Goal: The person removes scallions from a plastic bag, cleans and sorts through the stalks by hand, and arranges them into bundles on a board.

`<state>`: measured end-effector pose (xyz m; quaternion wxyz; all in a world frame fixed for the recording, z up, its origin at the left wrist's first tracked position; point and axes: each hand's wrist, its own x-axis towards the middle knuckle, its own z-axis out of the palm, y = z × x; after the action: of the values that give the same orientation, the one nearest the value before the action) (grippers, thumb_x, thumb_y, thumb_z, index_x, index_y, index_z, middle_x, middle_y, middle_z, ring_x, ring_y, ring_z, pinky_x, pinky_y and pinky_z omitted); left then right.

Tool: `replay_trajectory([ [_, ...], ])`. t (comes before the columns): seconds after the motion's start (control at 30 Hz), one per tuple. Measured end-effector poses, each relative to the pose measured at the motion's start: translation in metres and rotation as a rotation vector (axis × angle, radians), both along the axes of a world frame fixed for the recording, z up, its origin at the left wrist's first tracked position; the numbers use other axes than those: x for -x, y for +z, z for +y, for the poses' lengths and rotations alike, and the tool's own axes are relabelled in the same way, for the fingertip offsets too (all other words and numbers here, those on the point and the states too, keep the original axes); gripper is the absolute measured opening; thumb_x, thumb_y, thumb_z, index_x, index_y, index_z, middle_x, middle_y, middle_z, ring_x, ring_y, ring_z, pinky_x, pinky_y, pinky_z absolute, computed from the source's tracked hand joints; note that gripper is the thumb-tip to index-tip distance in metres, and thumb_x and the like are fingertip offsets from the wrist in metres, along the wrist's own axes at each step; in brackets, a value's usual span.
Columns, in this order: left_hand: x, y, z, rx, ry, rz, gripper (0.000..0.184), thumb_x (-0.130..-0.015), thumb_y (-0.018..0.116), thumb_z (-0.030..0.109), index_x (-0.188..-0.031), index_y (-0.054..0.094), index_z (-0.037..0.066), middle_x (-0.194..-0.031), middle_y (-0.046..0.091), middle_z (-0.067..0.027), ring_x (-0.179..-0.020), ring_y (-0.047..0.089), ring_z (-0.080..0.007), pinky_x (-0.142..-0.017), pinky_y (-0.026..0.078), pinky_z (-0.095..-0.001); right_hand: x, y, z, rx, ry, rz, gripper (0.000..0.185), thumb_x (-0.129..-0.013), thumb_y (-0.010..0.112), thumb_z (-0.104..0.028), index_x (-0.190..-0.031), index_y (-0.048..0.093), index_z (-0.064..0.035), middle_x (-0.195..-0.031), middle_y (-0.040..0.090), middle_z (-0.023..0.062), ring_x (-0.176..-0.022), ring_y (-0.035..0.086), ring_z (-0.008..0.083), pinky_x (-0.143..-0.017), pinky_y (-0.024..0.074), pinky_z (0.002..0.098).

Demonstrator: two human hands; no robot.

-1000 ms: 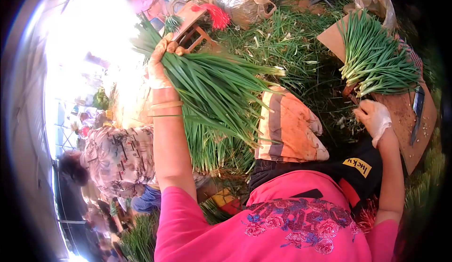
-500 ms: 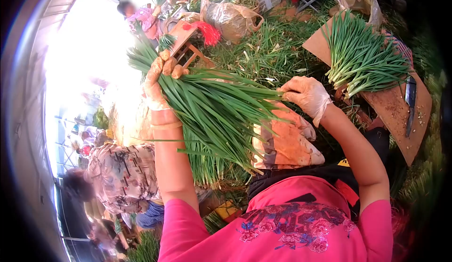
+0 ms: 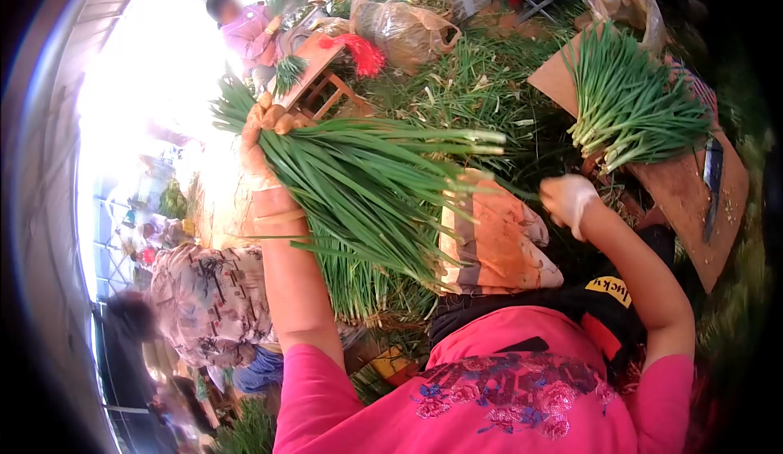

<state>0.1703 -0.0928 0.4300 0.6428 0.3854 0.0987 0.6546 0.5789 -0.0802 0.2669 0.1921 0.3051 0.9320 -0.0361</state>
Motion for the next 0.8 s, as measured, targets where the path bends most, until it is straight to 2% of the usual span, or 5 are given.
replay_trajectory([
  [0.1, 0.005, 0.006, -0.006, 0.037, 0.15, 0.021, 0.023, -0.083, 0.055, 0.016, -0.102, 0.052, 0.004, -0.07, 0.044, 0.0022, -0.065, 0.045, -0.0134, -0.072, 0.041, -0.0319, -0.052, -0.082, -0.008, 0.28, -0.26, -0.36, 0.03, -0.062, 0.074, -0.032, -0.086, 0.071, -0.0138, -0.088, 0.067, 0.0054, -0.09, 0.064, 0.0217, -0.077, 0.0514, 0.0325],
  [0.13, 0.008, 0.011, -0.008, 0.045, 0.21, 0.032, 0.023, -0.082, 0.056, 0.016, -0.102, 0.053, 0.004, -0.07, 0.045, 0.0021, -0.065, 0.045, -0.0133, -0.071, 0.042, -0.0313, -0.059, -0.091, -0.006, 0.318, -0.261, -0.555, 0.037, -0.068, 0.066, -0.034, -0.105, 0.067, -0.0294, -0.112, 0.061, -0.002, -0.104, 0.058, 0.0209, -0.082, 0.0494, 0.0349],
  [0.2, 0.006, 0.012, -0.007, 0.049, 0.333, 0.221, 0.029, -0.078, 0.059, 0.017, -0.101, 0.054, 0.0, -0.071, 0.047, -0.001, -0.066, 0.049, -0.0169, -0.073, 0.044, -0.0328, -0.05, -0.054, -0.005, 0.212, -0.243, -0.614, 0.043, -0.069, 0.067, -0.029, -0.112, 0.063, -0.0215, -0.112, 0.061, 0.0033, -0.108, 0.056, 0.0216, -0.083, 0.0492, 0.0355],
  [0.47, -0.045, 0.005, 0.009, 0.059, 0.233, 0.233, 0.032, -0.079, 0.062, 0.015, -0.104, 0.054, -0.002, -0.074, 0.051, -0.0029, -0.07, 0.05, -0.0185, -0.075, 0.044, -0.0342, 0.017, 0.061, -0.024, -0.138, -0.242, 1.138, 0.058, -0.071, 0.066, -0.011, -0.126, 0.048, -0.006, -0.125, 0.05, 0.0151, -0.115, 0.048, 0.032, -0.098, 0.038, 0.0385],
  [0.8, -0.133, 0.001, 0.026, 0.19, 0.376, 0.131, 0.024, -0.082, 0.06, 0.007, -0.104, 0.057, -0.002, -0.08, 0.059, -0.0063, -0.076, 0.057, -0.0221, -0.073, 0.049, -0.0328, 0.099, 0.117, -0.04, -0.36, -0.279, 1.266, 0.101, -0.059, 0.076, -0.031, -0.141, 0.023, -0.0044, -0.144, 0.026, 0.0177, -0.132, 0.026, 0.0366, -0.107, 0.0253, 0.0441],
])
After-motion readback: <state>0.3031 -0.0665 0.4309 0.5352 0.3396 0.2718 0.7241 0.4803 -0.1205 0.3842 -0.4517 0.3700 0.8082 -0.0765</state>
